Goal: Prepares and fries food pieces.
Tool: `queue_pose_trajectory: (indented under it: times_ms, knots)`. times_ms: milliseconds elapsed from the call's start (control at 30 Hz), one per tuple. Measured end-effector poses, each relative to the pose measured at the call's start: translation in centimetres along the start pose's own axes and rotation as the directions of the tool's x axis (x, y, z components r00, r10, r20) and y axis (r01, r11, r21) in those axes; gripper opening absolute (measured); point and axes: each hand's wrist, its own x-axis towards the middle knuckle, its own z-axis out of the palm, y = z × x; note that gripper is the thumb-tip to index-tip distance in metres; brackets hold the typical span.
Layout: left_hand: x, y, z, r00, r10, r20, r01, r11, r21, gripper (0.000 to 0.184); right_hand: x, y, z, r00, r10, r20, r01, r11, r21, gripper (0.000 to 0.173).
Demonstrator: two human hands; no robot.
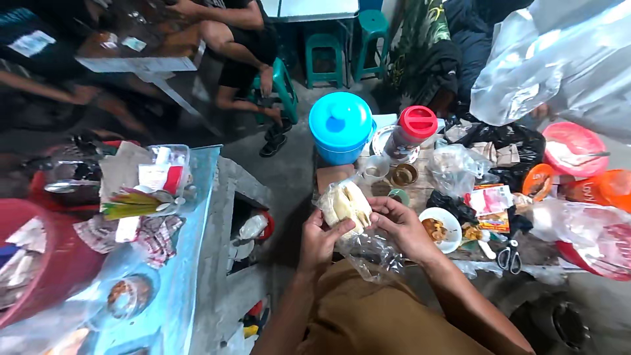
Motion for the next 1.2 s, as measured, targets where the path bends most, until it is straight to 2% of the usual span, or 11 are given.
queue_pose_trajectory:
  times_ms: [167, 333, 600, 767, 867, 933, 1067, 1200]
  knots:
    - [-0.2, 0.2, -0.1, 1.0, 0.009, 0.025, -0.009, 1.0, 0.012, 0.053, -0.1, 0.0, 0.1, 0.999, 0.026, 0.02, -0.028, 0.997, 0.067, 0.037]
    - [-0.5, 0.1, -0.3, 0.995, 0.039, 0.091, -0.042, 0.998, 0.041, 0.057, -0.1, 0.1, 0.5, 1.0, 0.004, 0.019, -0.003, 0.998, -0.061, 0.055]
    - [-0.5, -0.2, -0.8, 0.987, 0.021, 0.158, -0.029, 0.998, 0.048, 0.059, -0.2, 0.5, 1.1, 0.998, 0.01, -0.063, -0.022, 0.98, -0.198, 0.044]
    - [-0.5, -0.5, -1.4, 0.986, -0.076, 0.147, 0.089, 0.992, -0.085, 0.062, -0.4, 0.8, 0.4, 0.982, -0.018, -0.187, -0.051, 0.933, -0.356, 0.038]
    - [0.2, -3.5, -2.3, 0.989, -0.148, -0.029, 0.139, 0.968, -0.209, 0.061, -0.6, 0.6, -0.7, 0.981, 0.006, -0.195, -0.072, 0.941, -0.33, 0.036]
    - [1.5, -7.4, -3.2, 0.967, -0.218, -0.13, 0.191, 0.962, -0.196, 0.059, -0.9, 0.6, -1.2, 0.987, 0.043, -0.153, -0.077, 0.972, -0.222, 0.037]
    - [3.9, -17.1, -5.2, 0.901, -0.428, -0.066, 0.432, 0.899, 0.07, 0.07, -1.7, 0.6, -1.1, 0.996, 0.081, -0.046, -0.08, 0.996, 0.029, 0.043]
    - [5.2, -22.3, -3.4, 0.876, -0.481, 0.023, 0.469, 0.863, 0.187, 0.078, -2.2, 0.2, -0.2, 0.995, 0.097, 0.008, -0.096, 0.977, 0.189, 0.051]
